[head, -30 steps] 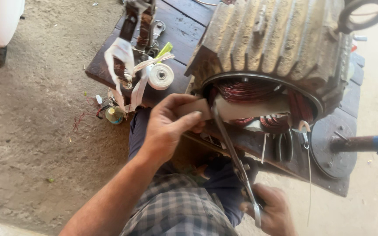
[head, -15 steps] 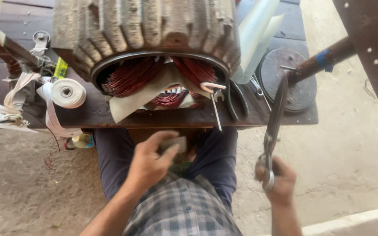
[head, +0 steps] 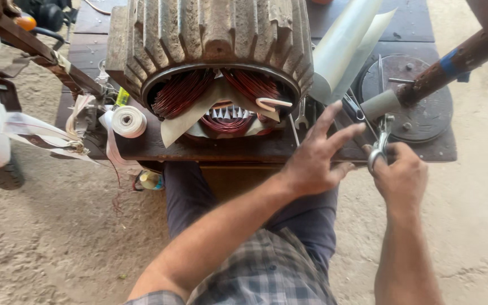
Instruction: The person fits a flexible gray insulating sheet into the slots of an electric motor stator, pressing and tucking it around the copper windings by hand. They then use scissors to trim the sheet, reposition the stator, and continue seating the insulation liner around the slot edges.
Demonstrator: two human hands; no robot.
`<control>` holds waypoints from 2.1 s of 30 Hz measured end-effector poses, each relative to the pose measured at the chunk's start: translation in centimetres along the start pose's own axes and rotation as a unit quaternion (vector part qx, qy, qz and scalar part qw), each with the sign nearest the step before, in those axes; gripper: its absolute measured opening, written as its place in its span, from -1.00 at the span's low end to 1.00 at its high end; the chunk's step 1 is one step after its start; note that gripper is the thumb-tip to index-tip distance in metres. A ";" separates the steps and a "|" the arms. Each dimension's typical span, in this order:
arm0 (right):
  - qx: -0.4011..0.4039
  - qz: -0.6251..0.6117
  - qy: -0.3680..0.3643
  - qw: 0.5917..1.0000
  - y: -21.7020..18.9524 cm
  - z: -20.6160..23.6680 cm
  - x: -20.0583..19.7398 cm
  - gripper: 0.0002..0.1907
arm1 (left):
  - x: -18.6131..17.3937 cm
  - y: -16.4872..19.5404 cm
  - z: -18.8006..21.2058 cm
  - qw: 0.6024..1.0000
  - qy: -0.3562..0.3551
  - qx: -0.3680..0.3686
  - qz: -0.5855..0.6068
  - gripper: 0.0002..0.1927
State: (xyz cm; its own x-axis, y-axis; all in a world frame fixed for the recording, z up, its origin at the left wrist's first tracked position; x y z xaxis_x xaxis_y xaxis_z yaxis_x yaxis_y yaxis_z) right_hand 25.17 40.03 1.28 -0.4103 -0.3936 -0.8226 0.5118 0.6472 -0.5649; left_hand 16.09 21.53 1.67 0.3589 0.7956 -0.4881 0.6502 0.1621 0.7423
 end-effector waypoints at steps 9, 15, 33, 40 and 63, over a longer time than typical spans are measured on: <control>-0.328 0.027 0.112 0.938 -4.3 -1.6 -0.3 -0.78 | -11.2 1.0 9.2 0.976 0.153 -0.014 -0.154 -0.88; -0.423 -0.199 0.039 0.883 -12.1 3.8 0.6 -0.81 | -20.1 1.0 10.6 0.892 0.334 0.009 -0.306 -0.74; -0.324 -0.396 0.100 0.853 -15.7 3.8 5.8 -0.85 | -20.8 -2.1 11.0 0.883 0.280 -0.066 -0.370 -0.84; -0.370 -0.385 0.119 0.837 -15.4 2.5 6.9 -0.84 | -20.3 -2.7 10.6 0.895 0.328 -0.113 -0.280 -0.84; -0.370 -0.308 0.053 0.875 -16.3 4.5 6.6 -0.86 | -22.0 0.6 8.6 0.864 0.327 -0.037 -0.381 -0.81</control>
State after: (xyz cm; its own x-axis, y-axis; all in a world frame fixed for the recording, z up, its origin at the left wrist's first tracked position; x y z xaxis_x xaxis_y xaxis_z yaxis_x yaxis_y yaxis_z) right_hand 17.53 23.92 4.82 -0.5243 -0.7793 -0.3433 -0.4435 0.5941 -0.6711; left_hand 14.33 -0.86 8.93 -0.6255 0.5982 -0.5009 0.4784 0.8012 0.3595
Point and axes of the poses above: each hand's wrist, its own z-axis away from the middle knuckle, its own x-axis out of the palm, y = z × x, the point moved 3 cm from there along -z, towards the middle knuckle, and after that the axes turned 6 degrees about -z, right-handed, at the moved point
